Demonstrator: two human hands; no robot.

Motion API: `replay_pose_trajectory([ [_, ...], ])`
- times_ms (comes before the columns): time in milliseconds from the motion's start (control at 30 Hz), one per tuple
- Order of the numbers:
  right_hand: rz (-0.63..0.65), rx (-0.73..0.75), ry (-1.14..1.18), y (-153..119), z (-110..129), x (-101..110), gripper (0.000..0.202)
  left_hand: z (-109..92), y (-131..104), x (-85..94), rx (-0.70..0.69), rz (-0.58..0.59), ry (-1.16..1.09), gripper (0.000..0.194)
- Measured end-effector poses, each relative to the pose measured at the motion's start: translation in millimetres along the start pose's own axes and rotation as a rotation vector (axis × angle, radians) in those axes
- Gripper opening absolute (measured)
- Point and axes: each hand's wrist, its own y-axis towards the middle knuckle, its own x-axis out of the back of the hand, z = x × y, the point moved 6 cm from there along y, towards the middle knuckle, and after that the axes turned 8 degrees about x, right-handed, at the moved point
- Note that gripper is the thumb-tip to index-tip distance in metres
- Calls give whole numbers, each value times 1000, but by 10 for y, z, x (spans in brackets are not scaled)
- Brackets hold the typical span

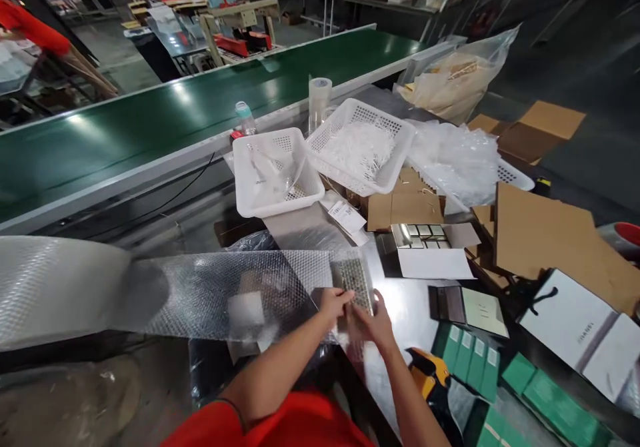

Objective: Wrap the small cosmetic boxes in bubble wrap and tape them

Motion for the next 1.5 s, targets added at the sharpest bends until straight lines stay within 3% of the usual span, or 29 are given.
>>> replay_pose_trajectory([
  [100, 5, -14, -99, -79, -5, 259, 71, 65, -34, -321, -9, 17, 66, 46],
  [200, 1, -97, -341, -159, 100, 354, 72, 7, -102, -357, -94, -56, 194, 19],
  [233, -10, -128, -446, -190, 148, 334, 73, -42, -133, -306, -141, -121, 264, 7],
  [333, -76, -139, -729, -290, 310, 151, 69, -196, -228, -156, -253, -277, 515, 24],
  [400, -140, -108, -843, -349, 393, -4, 58, -259, -257, -126, -262, -276, 640, 25],
  [500, -214, -98, -924, -407, 456, -173, 50, -307, -254, -110, -193, -235, 655, 26],
  [600, -230, -107, -919, -429, 515, -236, 50, -334, -232, -115, -124, -190, 593, 27],
  [700, -186, -130, -849, -425, 517, -173, 56, -333, -209, -111, -89, -135, 538, 35],
  [800, -94, -101, -650, -361, 385, -14, 63, -279, -171, -32, -27, -68, 449, 32],
  [933, 18, -16, -340, -232, 197, 96, 51, -183, -102, 188, 66, 17, 361, 25],
  [1033, 93, 20, -286, -234, 274, -105, 54, -155, -64, 413, 83, -26, 354, 19],
  [1167, 153, -58, -382, -376, 525, -435, 53, -174, -101, 615, 22, -201, 390, 21],
  [1233, 164, -99, -458, -423, 587, -445, 51, -154, -149, 557, 7, -217, 401, 26],
  [1300, 183, -130, -510, -426, 554, -351, 52, -104, -193, 377, 15, -169, 392, 28],
  [1433, 165, -189, -567, -373, 288, -11, 56, -48, -230, -80, -31, -56, 361, 30],
  [1500, 148, -158, -534, -347, 160, 112, 61, -36, -209, -183, -47, -9, 335, 33],
])
